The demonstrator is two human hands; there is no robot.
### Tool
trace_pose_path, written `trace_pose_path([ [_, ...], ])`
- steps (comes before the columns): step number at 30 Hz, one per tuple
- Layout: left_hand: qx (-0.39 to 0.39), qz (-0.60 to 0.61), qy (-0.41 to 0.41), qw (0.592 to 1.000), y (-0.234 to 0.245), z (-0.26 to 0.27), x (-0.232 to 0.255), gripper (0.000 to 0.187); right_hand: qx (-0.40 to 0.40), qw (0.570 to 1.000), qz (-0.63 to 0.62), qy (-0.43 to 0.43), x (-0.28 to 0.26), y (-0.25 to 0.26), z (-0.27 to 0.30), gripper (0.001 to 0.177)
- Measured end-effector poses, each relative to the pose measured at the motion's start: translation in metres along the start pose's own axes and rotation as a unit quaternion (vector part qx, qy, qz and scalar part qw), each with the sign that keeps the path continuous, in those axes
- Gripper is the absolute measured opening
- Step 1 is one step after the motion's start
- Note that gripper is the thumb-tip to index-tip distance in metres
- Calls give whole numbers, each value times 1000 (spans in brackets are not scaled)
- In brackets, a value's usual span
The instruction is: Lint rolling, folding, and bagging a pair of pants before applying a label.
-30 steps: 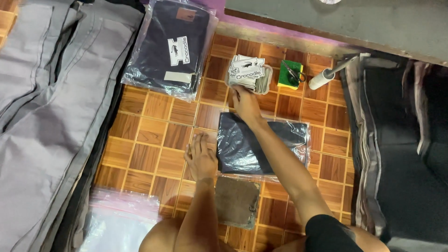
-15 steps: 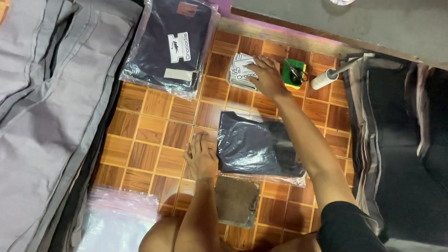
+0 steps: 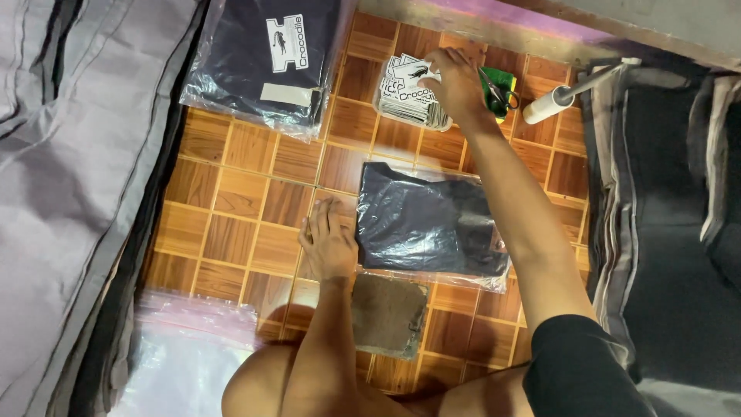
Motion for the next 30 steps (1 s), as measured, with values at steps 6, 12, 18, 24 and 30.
trace_pose_path([
  [6,-4,-4,3,1000,3,-3,2,54,-35,993,-66,-86,46,-22,-2,46],
  [12,-10,-8,1,1000,-2,0,0,55,31,975,-192,-110,13,26,-17,27],
  [18,-8,-13,8,1000,3,-3,2,50,111,967,-168,-156,-20,100,10,27],
  [24,52,-32,-15,998,-7,6,-5,53,141,971,147,-121,-26,45,80,17],
  [30,51,-30,-7,998,-10,6,-7,50,125,906,378,-145,-57,6,78,11],
])
Point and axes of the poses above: each hand's wrist, its own z-axis away from the middle knuckle, its own y-axis out of the back of the hand, x = y × z, the point moved 9 cm from there along -z, towards the middle knuckle, and after that the axes turned 14 degrees about x, right-handed, at the moved point
